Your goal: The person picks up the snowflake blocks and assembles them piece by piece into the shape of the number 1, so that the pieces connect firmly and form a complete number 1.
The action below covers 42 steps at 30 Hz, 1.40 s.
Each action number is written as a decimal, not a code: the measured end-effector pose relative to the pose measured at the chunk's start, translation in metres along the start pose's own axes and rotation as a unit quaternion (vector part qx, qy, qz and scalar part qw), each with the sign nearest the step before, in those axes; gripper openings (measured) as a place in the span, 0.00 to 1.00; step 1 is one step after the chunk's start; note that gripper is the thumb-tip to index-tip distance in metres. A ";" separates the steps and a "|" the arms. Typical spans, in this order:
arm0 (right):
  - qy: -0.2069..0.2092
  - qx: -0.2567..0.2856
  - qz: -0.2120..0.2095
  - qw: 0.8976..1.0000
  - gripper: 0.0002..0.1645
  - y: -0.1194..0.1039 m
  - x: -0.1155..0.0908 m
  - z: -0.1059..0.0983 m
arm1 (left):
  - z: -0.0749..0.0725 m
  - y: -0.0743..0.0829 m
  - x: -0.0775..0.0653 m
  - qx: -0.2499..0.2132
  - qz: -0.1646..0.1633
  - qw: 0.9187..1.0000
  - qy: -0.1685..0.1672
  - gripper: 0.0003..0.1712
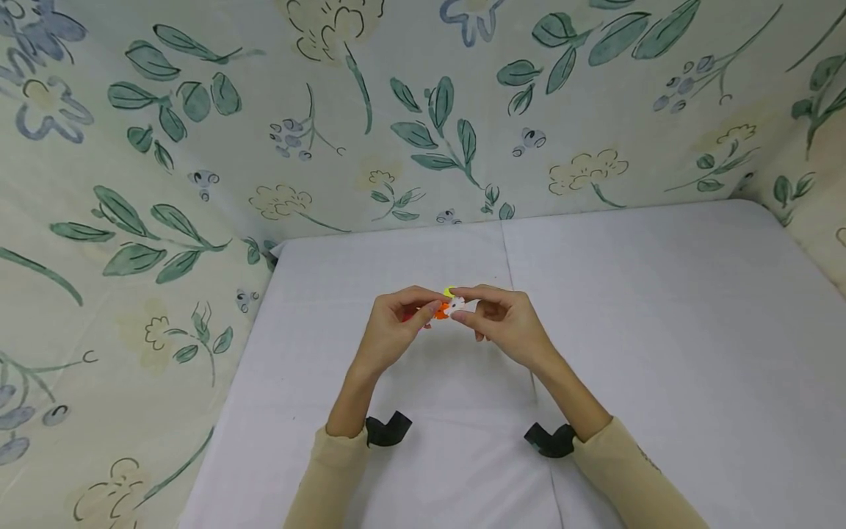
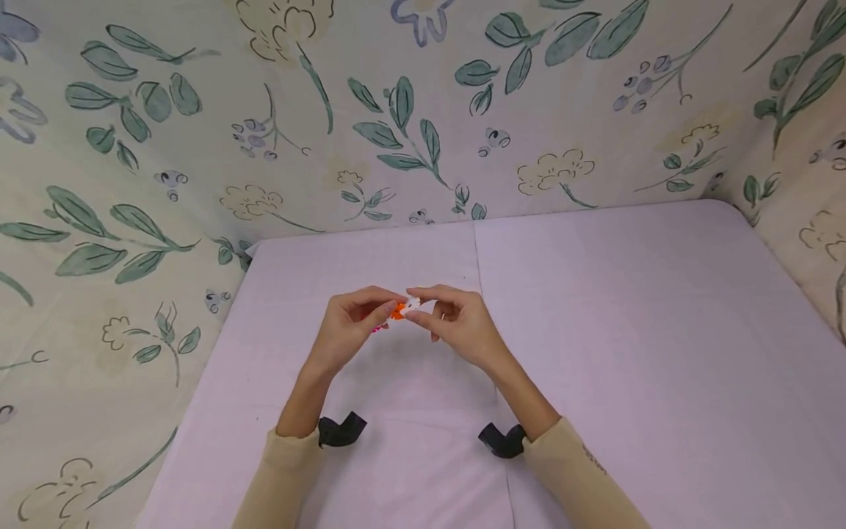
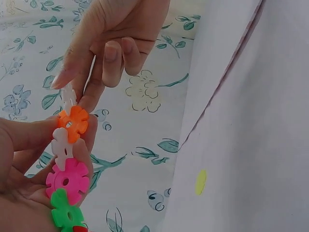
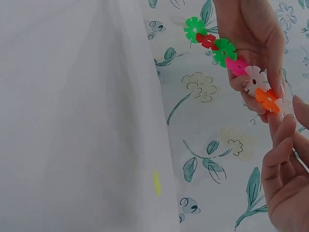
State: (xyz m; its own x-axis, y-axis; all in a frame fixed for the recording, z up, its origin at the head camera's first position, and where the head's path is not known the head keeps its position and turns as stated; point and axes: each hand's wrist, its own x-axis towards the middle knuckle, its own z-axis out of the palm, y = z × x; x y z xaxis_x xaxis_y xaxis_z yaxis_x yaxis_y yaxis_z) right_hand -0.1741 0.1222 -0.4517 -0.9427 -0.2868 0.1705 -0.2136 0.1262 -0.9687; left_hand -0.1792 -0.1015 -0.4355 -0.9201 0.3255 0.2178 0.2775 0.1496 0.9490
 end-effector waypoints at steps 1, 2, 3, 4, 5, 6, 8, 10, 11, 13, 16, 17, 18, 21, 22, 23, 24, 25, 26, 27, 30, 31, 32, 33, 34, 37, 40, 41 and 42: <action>0.001 0.000 0.000 1.000 0.22 0.000 0.000 0.000 | 0.000 0.000 0.000 0.002 0.000 1.000 0.000 0.08; 0.002 0.000 -0.001 1.000 0.22 0.000 0.000 0.000 | 0.000 0.000 0.000 0.001 0.001 1.000 0.001 0.08; 0.003 0.000 -0.003 1.000 0.22 0.000 0.000 0.000 | 0.000 0.000 0.000 0.002 0.002 1.000 0.001 0.08; 0.004 -0.002 -0.006 1.000 0.22 0.000 0.000 0.001 | 0.000 0.000 0.000 0.003 0.002 1.000 0.002 0.08; 0.005 -0.004 -0.008 1.000 0.22 0.000 0.000 0.001 | 0.000 0.000 0.000 0.004 0.003 1.000 0.003 0.08; 0.006 -0.006 -0.011 1.000 0.22 0.000 0.000 0.001 | 0.000 0.000 0.000 0.006 0.004 1.000 0.004 0.08; 0.007 -0.013 -0.018 1.000 0.22 0.000 0.000 0.001 | 0.000 0.000 0.000 0.008 0.005 1.000 0.007 0.08; 0.009 -0.019 -0.022 1.000 0.20 0.000 0.000 0.000 | 0.000 0.000 0.001 0.009 0.006 1.000 0.009 0.08; 0.010 -0.020 -0.023 0.999 0.20 0.001 0.000 0.000 | 0.000 0.000 0.001 0.009 0.007 1.000 0.010 0.08; 0.011 -0.020 -0.022 1.000 0.19 0.000 0.000 -0.001 | 0.000 0.000 0.001 0.006 0.008 1.000 0.011 0.08; 0.009 -0.015 -0.017 1.000 0.20 -0.001 0.000 -0.002 | 0.001 0.001 0.000 -0.002 0.011 1.000 0.011 0.08; 0.008 -0.014 -0.015 1.000 0.20 -0.001 0.000 -0.003 | 0.001 0.001 0.000 -0.004 0.012 1.000 0.011 0.08; 0.007 -0.013 -0.014 1.000 0.21 -0.002 0.000 -0.003 | 0.001 0.002 0.000 -0.008 0.013 1.000 0.011 0.08; 0.003 -0.012 -0.011 1.000 0.22 -0.003 0.000 -0.003 | 0.001 0.002 0.001 -0.011 0.012 1.000 0.013 0.07; 0.003 -0.013 -0.010 1.000 0.22 -0.003 0.000 -0.003 | 0.002 0.002 0.000 -0.012 0.011 1.000 0.015 0.07; 0.003 -0.015 -0.008 1.000 0.23 -0.003 0.000 -0.003 | 0.002 0.002 0.001 -0.011 0.009 1.000 0.016 0.07; 0.003 -0.015 -0.006 1.000 0.23 -0.004 0.000 -0.003 | 0.002 0.002 0.000 -0.011 0.007 1.000 0.018 0.06; 0.004 -0.015 -0.005 1.000 0.22 -0.004 0.000 -0.002 | 0.002 0.002 0.000 -0.011 0.006 1.000 0.019 0.06; 0.005 -0.015 -0.003 1.000 0.23 -0.003 0.000 -0.002 | 0.002 0.002 0.000 -0.011 0.006 1.000 0.021 0.06; 0.005 -0.014 -0.003 1.000 0.23 -0.003 0.000 -0.002 | 0.002 0.003 0.000 -0.011 0.005 1.000 0.023 0.06; 0.007 -0.012 -0.003 1.000 0.23 -0.003 0.000 -0.001 | 0.002 0.003 0.001 -0.014 0.010 0.999 0.027 0.05; 0.006 -0.011 -0.006 1.000 0.23 -0.003 0.000 -0.001 | 0.003 0.002 0.001 -0.014 0.012 0.999 0.029 0.05; 0.006 -0.010 -0.008 1.000 0.23 -0.002 0.001 -0.001 | 0.003 0.002 0.001 -0.014 0.014 0.999 0.030 0.04; 0.005 -0.008 -0.011 1.000 0.23 -0.002 0.000 -0.001 | 0.003 0.002 0.001 -0.015 0.016 0.999 0.032 0.04; 0.004 -0.008 -0.015 1.000 0.22 -0.001 0.000 -0.001 | 0.004 0.002 0.001 -0.014 0.018 0.999 0.032 0.04; 0.002 -0.004 -0.028 1.000 0.21 0.000 0.000 0.000 | 0.004 0.001 0.000 -0.013 0.027 0.999 0.034 0.02; 0.001 0.001 -0.043 0.999 0.21 0.000 0.000 0.001 | 0.005 0.000 0.000 -0.008 0.042 0.998 0.037 0.01; 0.002 0.004 -0.048 0.999 0.21 0.000 0.000 0.002 | 0.005 0.000 0.000 -0.008 0.047 0.998 0.039 0.01; 0.003 0.008 -0.053 0.999 0.21 -0.001 0.000 0.003 | 0.005 0.000 0.000 -0.008 0.053 0.998 0.042 0.01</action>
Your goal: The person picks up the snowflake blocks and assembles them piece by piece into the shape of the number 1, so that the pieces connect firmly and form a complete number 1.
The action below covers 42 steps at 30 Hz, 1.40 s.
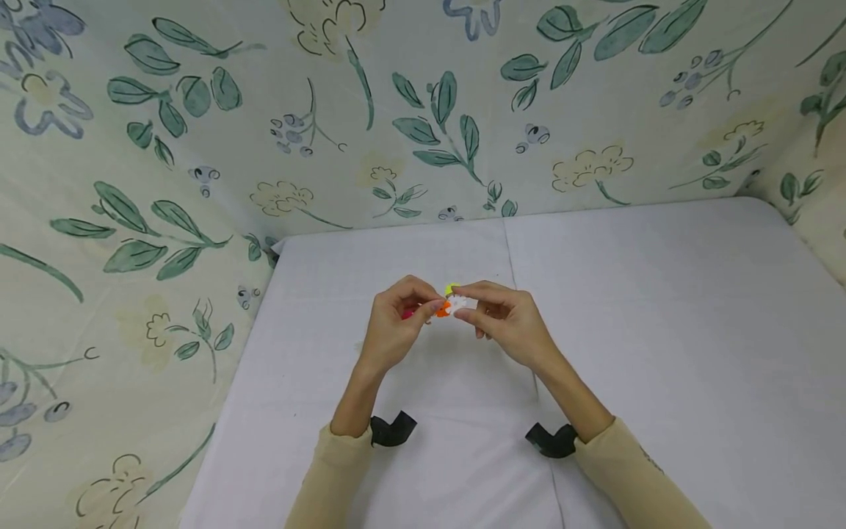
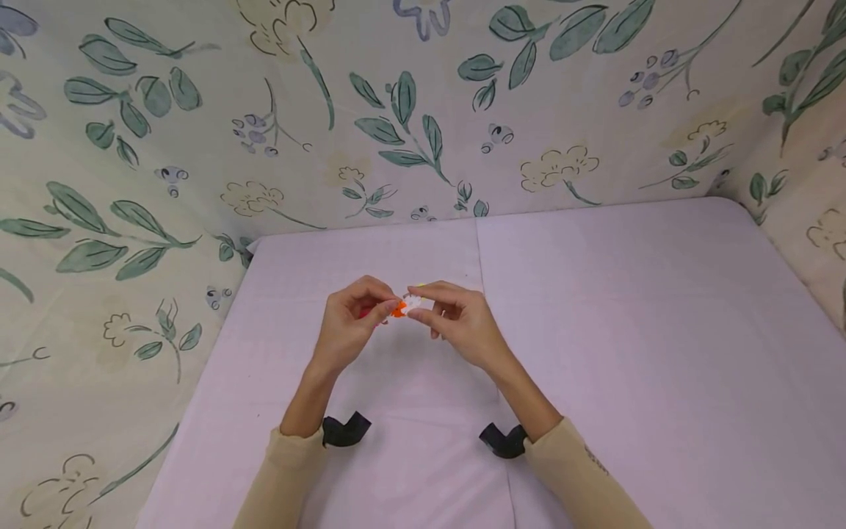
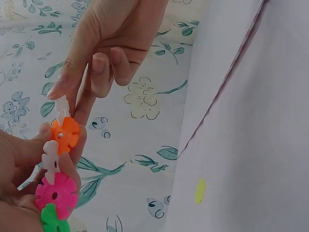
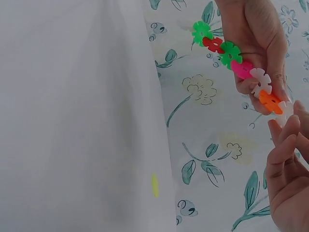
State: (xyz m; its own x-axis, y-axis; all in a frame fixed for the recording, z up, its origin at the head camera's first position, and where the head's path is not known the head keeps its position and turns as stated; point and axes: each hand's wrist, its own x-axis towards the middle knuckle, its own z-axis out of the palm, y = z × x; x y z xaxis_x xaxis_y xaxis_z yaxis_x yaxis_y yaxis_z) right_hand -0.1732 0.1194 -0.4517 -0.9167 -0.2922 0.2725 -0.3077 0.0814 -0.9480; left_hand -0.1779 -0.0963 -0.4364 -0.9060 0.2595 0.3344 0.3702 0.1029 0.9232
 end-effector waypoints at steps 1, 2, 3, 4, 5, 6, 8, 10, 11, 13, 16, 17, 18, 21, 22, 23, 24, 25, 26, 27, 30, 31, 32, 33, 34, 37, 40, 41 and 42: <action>0.003 0.003 -0.003 1.000 0.21 0.000 0.000 0.001 | 0.000 0.000 0.000 0.001 0.004 1.000 0.004 0.02; 0.006 0.006 -0.005 1.000 0.22 -0.001 0.000 0.002 | 0.001 0.000 0.000 0.002 0.008 1.000 0.008 0.03; 0.009 0.010 -0.005 1.000 0.22 -0.001 -0.001 0.004 | 0.001 0.000 0.000 0.003 0.011 1.000 0.012 0.03; 0.013 0.014 -0.006 1.000 0.22 -0.002 -0.001 0.005 | 0.001 0.001 0.000 0.004 0.014 1.000 0.017 0.04; 0.019 0.015 -0.006 1.000 0.22 -0.002 -0.001 0.007 | 0.002 0.001 0.000 0.005 0.016 1.000 0.021 0.04; 0.024 0.016 -0.006 1.000 0.22 -0.002 -0.001 0.008 | 0.002 0.001 0.000 0.007 0.016 1.000 0.025 0.04; 0.036 0.017 -0.008 0.999 0.22 -0.002 -0.002 0.012 | 0.002 0.000 0.000 0.008 0.017 0.999 0.032 0.03; 0.049 0.015 -0.012 0.999 0.22 -0.002 -0.002 0.016 | 0.003 0.000 0.000 0.010 0.018 0.999 0.039 0.03; 0.055 0.013 -0.015 0.998 0.22 -0.002 -0.003 0.017 | 0.003 0.000 -0.001 0.010 0.019 0.999 0.043 0.04; 0.069 0.008 -0.021 0.997 0.22 -0.001 -0.004 0.021 | 0.003 -0.001 -0.001 0.010 0.020 0.999 0.049 0.04; 0.090 -0.001 -0.033 0.995 0.22 0.000 -0.005 0.027 | 0.003 -0.001 -0.001 0.013 0.022 0.998 0.057 0.04; 0.096 -0.003 -0.037 0.995 0.22 0.000 -0.005 0.028 | 0.003 -0.002 -0.001 0.014 0.022 0.998 0.059 0.04; 0.100 -0.004 -0.042 0.994 0.22 0.000 -0.005 0.029 | 0.003 -0.002 -0.001 0.015 0.023 0.998 0.060 0.03; 0.098 -0.001 -0.045 0.994 0.22 0.001 -0.004 0.029 | 0.003 -0.001 -0.001 0.013 0.021 0.998 0.061 0.03; 0.095 0.001 -0.043 0.995 0.22 0.002 -0.004 0.029 | 0.003 -0.002 0.000 0.011 0.020 0.998 0.060 0.02; 0.090 0.001 -0.040 0.995 0.22 0.002 -0.004 0.028 | 0.003 -0.002 0.000 0.008 0.019 0.998 0.058 0.02; 0.087 0.002 -0.037 0.996 0.21 0.003 -0.003 0.027 | 0.003 -0.003 0.000 0.007 0.018 0.998 0.055 0.02; 0.083 0.002 -0.033 0.996 0.21 0.004 -0.003 0.026 | 0.003 -0.003 0.000 0.006 0.016 0.999 0.052 0.02; 0.079 0.001 -0.027 0.996 0.21 0.004 -0.003 0.025 | 0.003 -0.003 0.000 0.006 0.011 0.999 0.047 0.02; 0.076 -0.001 -0.023 0.997 0.21 0.004 -0.003 0.024 | 0.002 -0.003 0.000 0.006 0.005 0.999 0.042 0.02; 0.068 -0.010 -0.012 0.998 0.22 0.004 -0.003 0.023 | 0.002 -0.003 0.000 0.006 -0.025 0.999 0.025 0.02; 0.066 -0.014 -0.007 0.998 0.23 0.004 -0.003 0.022 | 0.002 -0.003 0.000 0.006 -0.038 0.999 0.020 0.02; 0.064 -0.018 -0.004 0.998 0.24 0.005 -0.002 0.022 | 0.002 -0.002 0.001 0.007 -0.050 0.999 0.015 0.03; 0.062 -0.021 -0.001 0.998 0.25 0.005 -0.002 0.021 | 0.002 -0.003 0.001 0.008 -0.060 0.998 0.011 0.04; 0.060 -0.023 0.001 0.998 0.26 0.006 -0.002 0.021 | 0.002 -0.003 0.002 0.012 -0.067 0.998 0.008 0.05; 0.049 -0.014 0.009 0.999 0.31 0.008 0.000 0.018 | -0.001 -0.005 0.002 0.029 -0.080 0.996 0.007 0.09; 0.031 -0.005 0.029 0.999 0.34 0.013 0.003 0.013 | -0.004 -0.007 0.002 0.044 -0.084 0.995 0.006 0.12; 0.024 -0.005 0.042 0.999 0.34 0.015 0.004 0.010 | -0.005 -0.008 0.002 0.047 -0.084 0.995 0.006 0.13; 0.016 -0.009 0.055 0.998 0.33 0.017 0.005 0.007 | -0.006 -0.008 0.002 0.050 -0.085 0.995 0.006 0.14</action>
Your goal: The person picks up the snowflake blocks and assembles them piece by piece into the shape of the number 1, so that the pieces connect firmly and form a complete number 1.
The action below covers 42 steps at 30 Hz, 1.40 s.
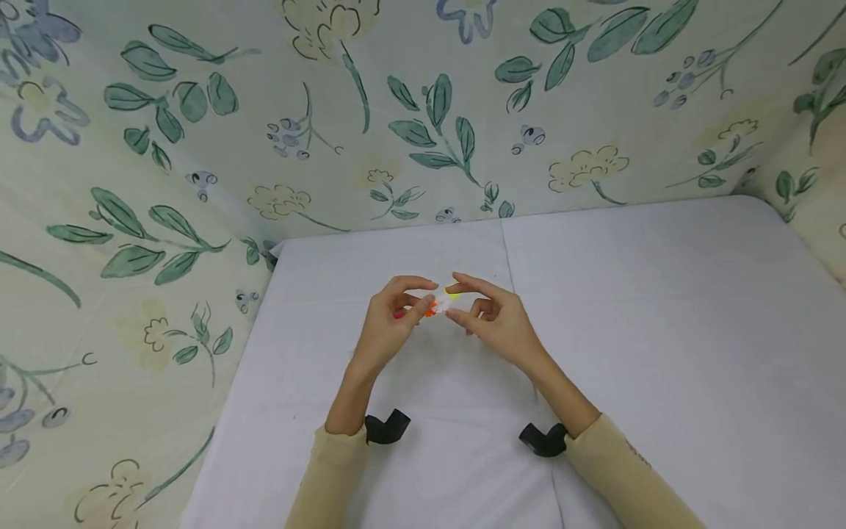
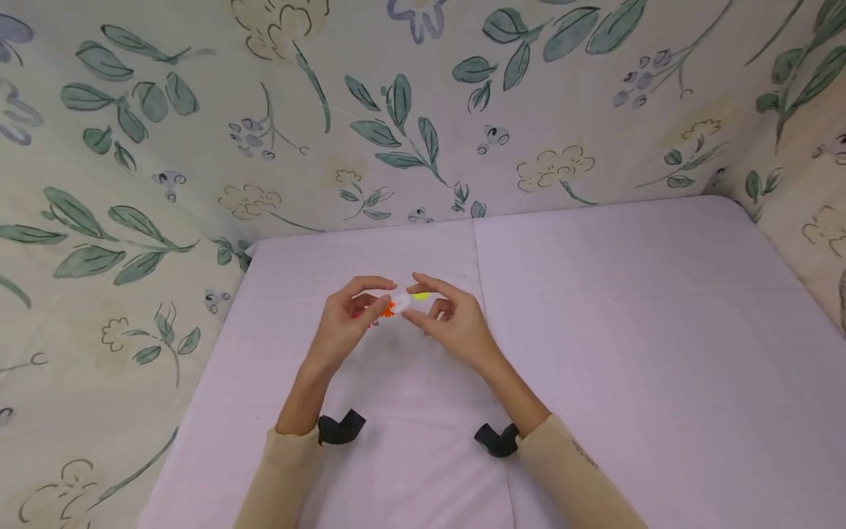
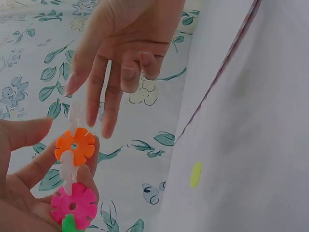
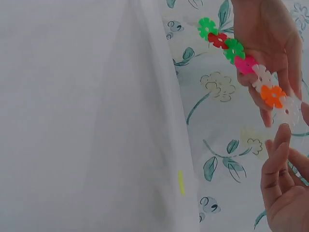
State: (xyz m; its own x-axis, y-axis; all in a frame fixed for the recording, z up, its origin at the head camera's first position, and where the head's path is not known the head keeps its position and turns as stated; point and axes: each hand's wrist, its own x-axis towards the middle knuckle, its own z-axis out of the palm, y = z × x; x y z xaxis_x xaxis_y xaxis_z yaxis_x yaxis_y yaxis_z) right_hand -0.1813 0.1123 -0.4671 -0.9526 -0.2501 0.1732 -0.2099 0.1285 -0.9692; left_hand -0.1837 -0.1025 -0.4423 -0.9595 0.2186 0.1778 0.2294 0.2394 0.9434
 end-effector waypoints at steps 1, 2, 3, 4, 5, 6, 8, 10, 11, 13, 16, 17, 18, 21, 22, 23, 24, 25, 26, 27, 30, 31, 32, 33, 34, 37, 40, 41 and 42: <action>-0.006 -0.007 0.014 1.000 0.31 0.002 0.002 -0.003 | -0.001 0.000 0.000 0.003 0.000 1.000 -0.001 0.15; -0.012 -0.015 0.029 0.999 0.29 0.004 0.003 -0.006 | -0.002 -0.001 0.000 0.006 0.000 1.000 -0.003 0.17; -0.015 -0.025 0.044 0.999 0.27 0.007 0.005 -0.008 | -0.002 -0.001 0.001 0.007 0.000 1.000 -0.004 0.18; -0.020 -0.036 0.058 0.997 0.26 0.010 0.008 -0.010 | -0.003 -0.001 0.001 0.008 -0.001 1.000 -0.005 0.19; -0.024 -0.048 0.074 0.996 0.25 0.013 0.011 -0.011 | -0.003 -0.001 0.001 0.008 -0.001 1.000 -0.007 0.20; -0.028 -0.060 0.089 0.994 0.24 0.016 0.014 -0.011 | -0.003 -0.002 0.002 0.007 -0.002 1.000 -0.008 0.20; -0.033 -0.080 0.117 0.989 0.24 0.023 0.022 -0.010 | -0.003 -0.002 0.002 0.001 -0.003 1.000 -0.009 0.20; -0.034 -0.109 0.134 0.984 0.24 0.030 0.031 -0.007 | -0.003 -0.003 0.001 -0.001 -0.007 1.000 -0.008 0.19; -0.033 -0.123 0.140 0.982 0.24 0.034 0.035 -0.005 | -0.003 -0.004 0.001 -0.001 -0.009 1.000 -0.007 0.18; -0.026 -0.157 0.142 0.977 0.24 0.042 0.043 -0.002 | -0.003 -0.004 0.000 0.003 -0.014 1.000 -0.006 0.17; -0.007 -0.203 0.140 0.969 0.24 0.051 0.054 0.002 | -0.002 -0.005 0.000 0.003 -0.019 1.000 -0.008 0.17; -0.002 -0.212 0.140 0.967 0.24 0.054 0.057 0.003 | -0.002 -0.005 0.000 -0.002 -0.020 1.000 -0.010 0.17; 0.003 -0.221 0.140 0.965 0.23 0.056 0.060 0.004 | -0.002 -0.005 0.000 -0.007 -0.020 1.000 -0.012 0.17; 0.013 -0.234 0.134 0.963 0.20 0.060 0.065 0.007 | -0.002 -0.005 0.000 -0.025 -0.020 0.999 -0.017 0.19; 0.015 -0.237 0.133 0.962 0.19 0.060 0.066 0.007 | -0.002 -0.004 0.000 -0.030 -0.019 0.999 -0.019 0.19; 0.017 -0.238 0.131 0.962 0.18 0.060 0.066 0.007 | -0.002 -0.004 0.000 -0.034 -0.019 0.999 -0.021 0.19; 0.017 -0.239 0.130 0.962 0.18 0.060 0.067 0.007 | -0.002 -0.004 0.000 -0.034 -0.019 0.999 -0.022 0.19; 0.017 -0.241 0.129 0.962 0.17 0.060 0.066 0.007 | -0.002 -0.004 0.000 -0.035 -0.019 0.999 -0.022 0.19; 0.017 -0.240 0.131 0.962 0.17 0.060 0.066 0.007 | -0.002 -0.003 0.000 -0.035 -0.019 0.999 -0.023 0.19; 0.016 -0.240 0.134 0.961 0.18 0.059 0.065 0.007 | -0.002 -0.003 0.000 -0.033 -0.019 0.999 -0.022 0.19; 0.006 -0.242 0.142 0.960 0.18 0.057 0.063 0.006 | -0.002 -0.003 0.000 -0.024 -0.020 0.999 -0.021 0.18; 0.003 -0.242 0.143 0.960 0.18 0.056 0.062 0.006 | -0.002 -0.003 0.000 -0.021 -0.020 0.999 -0.021 0.17; 0.001 -0.242 0.144 0.960 0.18 0.055 0.061 0.006 | -0.003 -0.003 0.000 -0.016 -0.020 0.999 -0.021 0.17; -0.003 -0.242 0.142 0.960 0.18 0.054 0.060 0.005 | -0.003 -0.003 0.000 -0.010 -0.020 1.000 -0.021 0.16; -0.008 -0.238 0.142 0.961 0.18 0.054 0.058 0.004 | -0.003 -0.003 0.000 -0.004 -0.019 1.000 -0.021 0.16; -0.021 -0.198 0.148 0.969 0.15 0.051 0.054 0.000 | -0.003 -0.003 0.000 0.014 -0.018 0.999 -0.022 0.15; -0.039 -0.120 0.170 0.977 0.13 0.052 0.048 -0.007 | -0.004 -0.003 -0.001 0.029 -0.016 0.999 -0.023 0.15; -0.042 -0.096 0.178 0.978 0.13 0.052 0.046 -0.010 | -0.004 -0.002 -0.001 0.032 -0.016 0.999 -0.023 0.15; -0.044 -0.074 0.183 0.979 0.14 0.052 0.044 -0.012 | -0.004 -0.002 -0.001 0.034 -0.016 0.999 -0.023 0.15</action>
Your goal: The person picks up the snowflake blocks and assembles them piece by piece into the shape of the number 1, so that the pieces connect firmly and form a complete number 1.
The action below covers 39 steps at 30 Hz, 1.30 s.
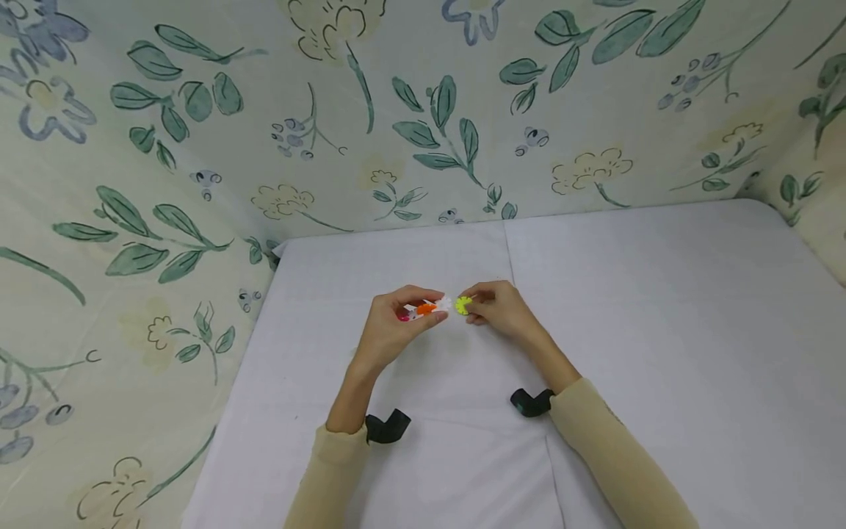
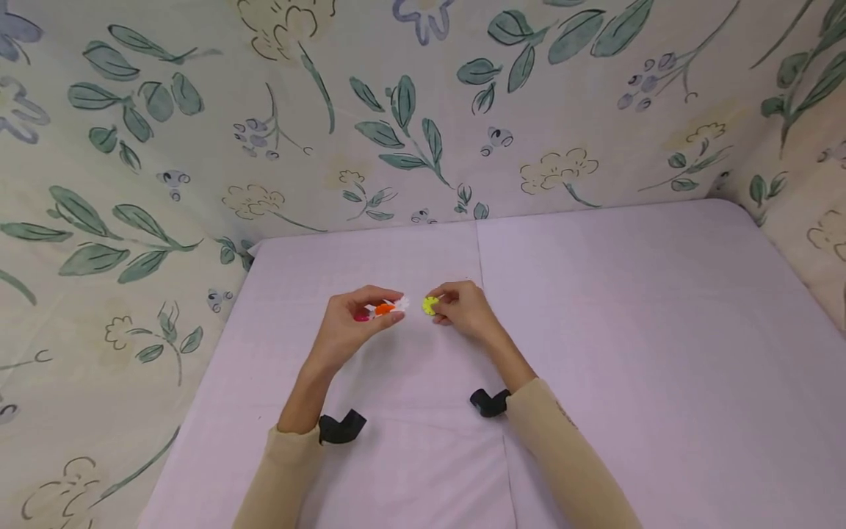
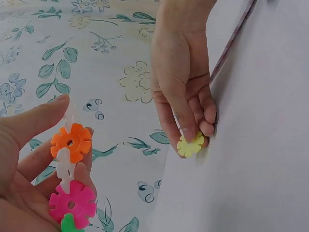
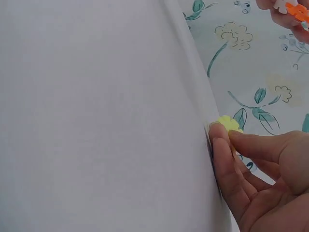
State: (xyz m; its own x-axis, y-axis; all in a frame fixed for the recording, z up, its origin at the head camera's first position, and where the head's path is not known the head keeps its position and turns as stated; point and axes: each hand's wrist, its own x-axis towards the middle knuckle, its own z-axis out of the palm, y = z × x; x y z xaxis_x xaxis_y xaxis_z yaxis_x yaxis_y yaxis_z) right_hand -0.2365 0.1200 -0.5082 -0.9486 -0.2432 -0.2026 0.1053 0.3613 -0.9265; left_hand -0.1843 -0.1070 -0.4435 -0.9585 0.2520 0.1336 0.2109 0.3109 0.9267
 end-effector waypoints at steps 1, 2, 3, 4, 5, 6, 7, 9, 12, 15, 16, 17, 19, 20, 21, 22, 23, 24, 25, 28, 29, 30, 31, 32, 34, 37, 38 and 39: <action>-0.005 0.014 0.003 1.000 0.15 0.001 -0.002 -0.002 | 0.000 0.000 0.000 0.003 0.000 1.000 0.000 0.15; -0.007 0.026 0.005 1.000 0.16 0.003 -0.004 -0.004 | 0.000 0.000 0.000 0.005 0.000 1.000 0.001 0.15; -0.006 0.034 0.006 0.999 0.16 0.004 -0.005 -0.006 | 0.000 0.000 0.000 0.006 0.000 1.000 0.001 0.15; -0.005 0.041 0.007 0.999 0.16 0.005 -0.006 -0.007 | 0.000 0.000 0.000 0.007 0.001 1.000 0.002 0.15; -0.005 0.045 0.006 0.999 0.17 0.006 -0.008 -0.009 | -0.001 -0.001 0.000 0.008 0.001 1.000 0.003 0.15; -0.003 0.048 0.005 0.999 0.17 0.006 -0.009 -0.010 | -0.001 -0.001 0.000 0.009 0.001 1.000 0.003 0.15; -0.002 0.051 0.005 0.999 0.17 0.006 -0.010 -0.011 | -0.001 -0.001 0.000 0.009 0.001 1.000 0.003 0.15; -0.001 0.055 0.005 0.998 0.16 0.005 -0.012 -0.013 | -0.001 -0.001 -0.001 0.008 0.000 1.000 0.002 0.15; -0.001 0.051 -0.001 0.999 0.16 0.002 -0.016 -0.015 | -0.001 -0.002 -0.001 0.004 -0.002 1.000 -0.002 0.16; -0.001 0.052 -0.010 0.999 0.16 -0.003 -0.021 -0.018 | -0.001 -0.002 -0.001 0.003 -0.003 1.000 -0.004 0.16; 0.000 0.053 -0.013 0.998 0.15 -0.005 -0.023 -0.019 | -0.001 -0.002 -0.001 0.003 -0.002 1.000 -0.004 0.17; 0.003 0.056 -0.016 0.998 0.15 -0.007 -0.025 -0.020 | -0.001 -0.002 -0.001 0.004 -0.002 1.000 -0.004 0.17; 0.006 0.058 -0.025 0.998 0.15 -0.012 -0.029 -0.022 | -0.001 -0.001 -0.002 0.005 -0.002 1.000 -0.005 0.17; 0.009 0.060 -0.031 0.998 0.16 -0.014 -0.031 -0.022 | -0.001 -0.001 -0.002 0.004 -0.003 1.000 -0.006 0.16; 0.011 0.063 -0.037 0.997 0.16 -0.016 -0.033 -0.023 | -0.001 -0.001 -0.002 0.003 -0.004 1.000 -0.006 0.16; 0.012 0.066 -0.043 0.997 0.16 -0.018 -0.034 -0.024 | 0.000 -0.001 -0.002 0.002 -0.005 1.000 -0.007 0.16; 0.014 0.067 -0.049 0.996 0.17 -0.020 -0.037 -0.024 | 0.000 -0.001 -0.002 0.003 -0.005 1.000 -0.007 0.15; 0.016 0.068 -0.056 0.996 0.18 -0.022 -0.038 -0.025 | 0.000 -0.001 -0.002 0.003 -0.006 1.000 -0.007 0.15; 0.019 0.073 -0.061 0.995 0.19 -0.025 -0.040 -0.025 | 0.000 -0.001 -0.001 0.004 -0.006 1.000 -0.007 0.14; 0.033 0.081 -0.076 0.993 0.20 -0.032 -0.047 -0.023 | 0.000 -0.001 -0.001 0.006 -0.001 1.000 -0.009 0.14; 0.039 0.084 -0.080 0.992 0.20 -0.035 -0.050 -0.023 | 0.001 -0.001 0.000 0.007 0.000 1.000 -0.010 0.15; 0.045 0.089 -0.085 0.991 0.19 -0.038 -0.052 -0.022 | 0.001 -0.001 0.000 0.009 0.001 1.000 -0.010 0.15; 0.050 0.096 -0.090 0.990 0.18 -0.040 -0.054 -0.021 | 0.001 -0.001 0.000 0.009 0.002 1.000 -0.011 0.15; 0.055 0.100 -0.096 0.989 0.18 -0.042 -0.055 -0.020 | 0.001 -0.001 0.000 0.010 0.003 1.000 -0.011 0.15; 0.063 0.109 -0.106 0.986 0.16 -0.045 -0.058 -0.018 | 0.001 0.000 0.000 0.011 0.003 1.000 -0.011 0.15; 0.070 0.119 -0.116 0.984 0.14 -0.048 -0.060 -0.015 | 0.001 0.001 -0.001 0.010 0.003 1.000 -0.012 0.15; 0.071 0.120 -0.118 0.983 0.14 -0.049 -0.061 -0.014 | 0.001 0.001 -0.001 0.010 0.004 1.000 -0.012 0.15; 0.072 0.121 -0.118 0.983 0.14 -0.050 -0.061 -0.013 | 0.001 0.002 -0.001 0.009 0.005 1.000 -0.013 0.16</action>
State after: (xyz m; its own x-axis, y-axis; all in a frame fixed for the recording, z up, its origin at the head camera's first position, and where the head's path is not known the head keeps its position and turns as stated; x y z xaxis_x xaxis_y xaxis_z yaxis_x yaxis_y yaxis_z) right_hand -0.1876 0.1289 -0.4457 -0.9857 -0.1583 0.0585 -0.0718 0.0801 -0.9942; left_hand -0.1831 -0.1056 -0.4423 -0.9511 0.2790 0.1327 0.2234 0.3243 0.9192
